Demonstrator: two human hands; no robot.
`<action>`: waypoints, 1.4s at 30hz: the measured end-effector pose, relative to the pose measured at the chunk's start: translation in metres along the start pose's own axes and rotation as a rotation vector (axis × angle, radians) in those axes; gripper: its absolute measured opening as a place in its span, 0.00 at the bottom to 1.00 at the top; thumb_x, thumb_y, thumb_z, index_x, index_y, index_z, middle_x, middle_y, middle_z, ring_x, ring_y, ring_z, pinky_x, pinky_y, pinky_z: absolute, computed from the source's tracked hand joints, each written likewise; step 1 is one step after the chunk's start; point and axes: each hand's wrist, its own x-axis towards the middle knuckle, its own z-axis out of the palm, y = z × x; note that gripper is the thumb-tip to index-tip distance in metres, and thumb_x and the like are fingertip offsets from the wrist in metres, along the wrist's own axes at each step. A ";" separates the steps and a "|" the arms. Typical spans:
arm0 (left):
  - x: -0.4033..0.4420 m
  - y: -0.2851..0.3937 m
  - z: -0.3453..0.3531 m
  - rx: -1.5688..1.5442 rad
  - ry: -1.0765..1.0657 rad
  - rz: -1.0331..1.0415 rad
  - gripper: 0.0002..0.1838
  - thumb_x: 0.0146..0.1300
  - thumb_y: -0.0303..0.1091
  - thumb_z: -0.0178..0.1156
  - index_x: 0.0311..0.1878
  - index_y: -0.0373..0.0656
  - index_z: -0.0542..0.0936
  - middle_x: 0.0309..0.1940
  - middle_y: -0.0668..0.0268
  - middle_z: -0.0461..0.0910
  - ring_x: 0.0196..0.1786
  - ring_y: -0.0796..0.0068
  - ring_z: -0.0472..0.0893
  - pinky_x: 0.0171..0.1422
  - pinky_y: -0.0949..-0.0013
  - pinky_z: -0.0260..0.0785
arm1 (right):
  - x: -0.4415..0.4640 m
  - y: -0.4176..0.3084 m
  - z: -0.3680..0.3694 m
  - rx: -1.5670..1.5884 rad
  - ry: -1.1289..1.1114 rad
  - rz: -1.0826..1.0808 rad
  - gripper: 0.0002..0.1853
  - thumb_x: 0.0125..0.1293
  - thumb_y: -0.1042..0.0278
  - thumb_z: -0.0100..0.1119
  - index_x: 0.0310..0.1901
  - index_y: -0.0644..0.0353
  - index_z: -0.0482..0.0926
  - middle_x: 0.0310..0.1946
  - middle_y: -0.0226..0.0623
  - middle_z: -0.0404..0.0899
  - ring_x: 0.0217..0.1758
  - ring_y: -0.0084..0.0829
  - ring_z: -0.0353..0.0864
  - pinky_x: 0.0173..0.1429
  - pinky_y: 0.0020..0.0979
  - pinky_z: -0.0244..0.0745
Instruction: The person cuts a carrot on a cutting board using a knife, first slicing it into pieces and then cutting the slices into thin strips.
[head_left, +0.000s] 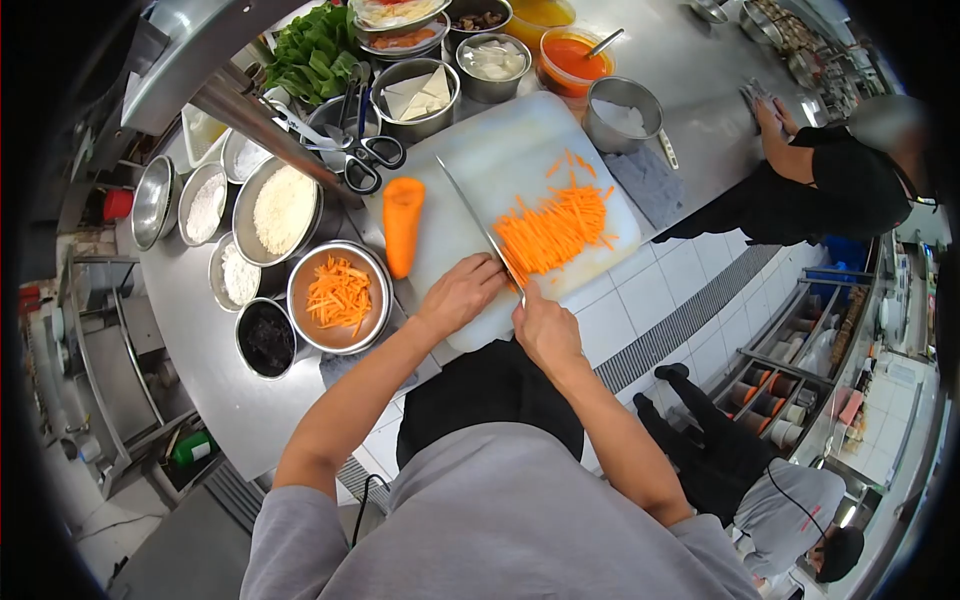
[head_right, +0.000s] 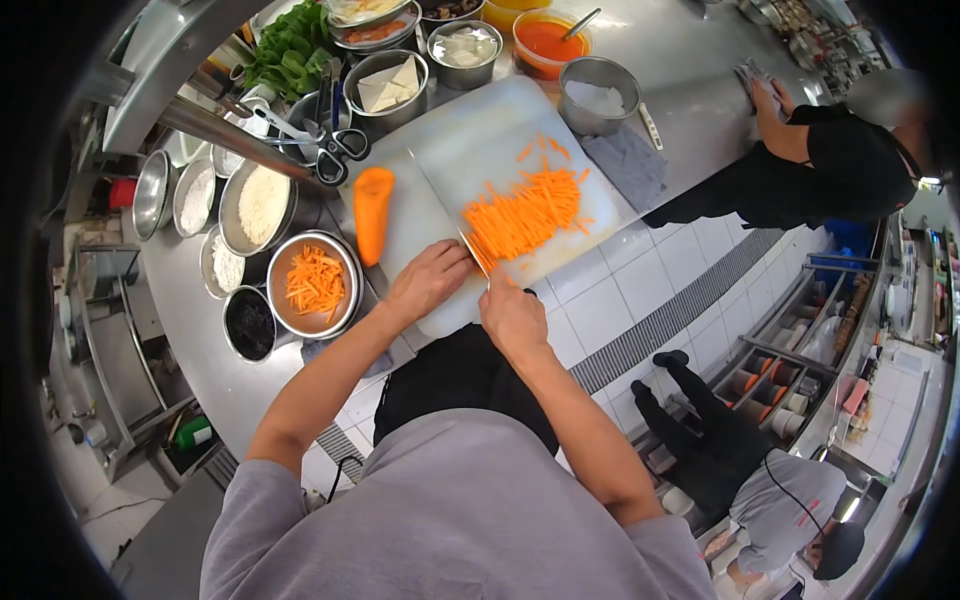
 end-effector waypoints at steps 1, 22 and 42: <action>0.001 -0.003 0.001 -0.008 0.002 -0.003 0.13 0.62 0.29 0.59 0.49 0.40 0.83 0.52 0.65 0.81 0.61 0.62 0.78 0.64 0.64 0.76 | 0.006 -0.001 0.001 -0.011 0.019 0.014 0.13 0.72 0.64 0.56 0.51 0.63 0.72 0.30 0.60 0.85 0.37 0.61 0.87 0.44 0.58 0.81; 0.002 -0.004 0.008 -0.006 0.051 0.013 0.15 0.58 0.28 0.62 0.49 0.39 0.84 0.50 0.64 0.81 0.58 0.61 0.80 0.64 0.62 0.76 | 0.018 0.001 -0.007 0.053 -0.006 -0.018 0.13 0.72 0.61 0.57 0.48 0.62 0.72 0.32 0.59 0.86 0.38 0.62 0.87 0.47 0.59 0.80; 0.135 0.027 -0.025 -0.197 0.198 -0.206 0.10 0.63 0.38 0.72 0.44 0.46 0.87 0.40 0.65 0.81 0.45 0.59 0.78 0.54 0.58 0.69 | 0.043 0.095 -0.075 -0.150 0.394 -0.153 0.23 0.57 0.61 0.76 0.48 0.55 0.72 0.35 0.40 0.81 0.34 0.45 0.88 0.36 0.44 0.83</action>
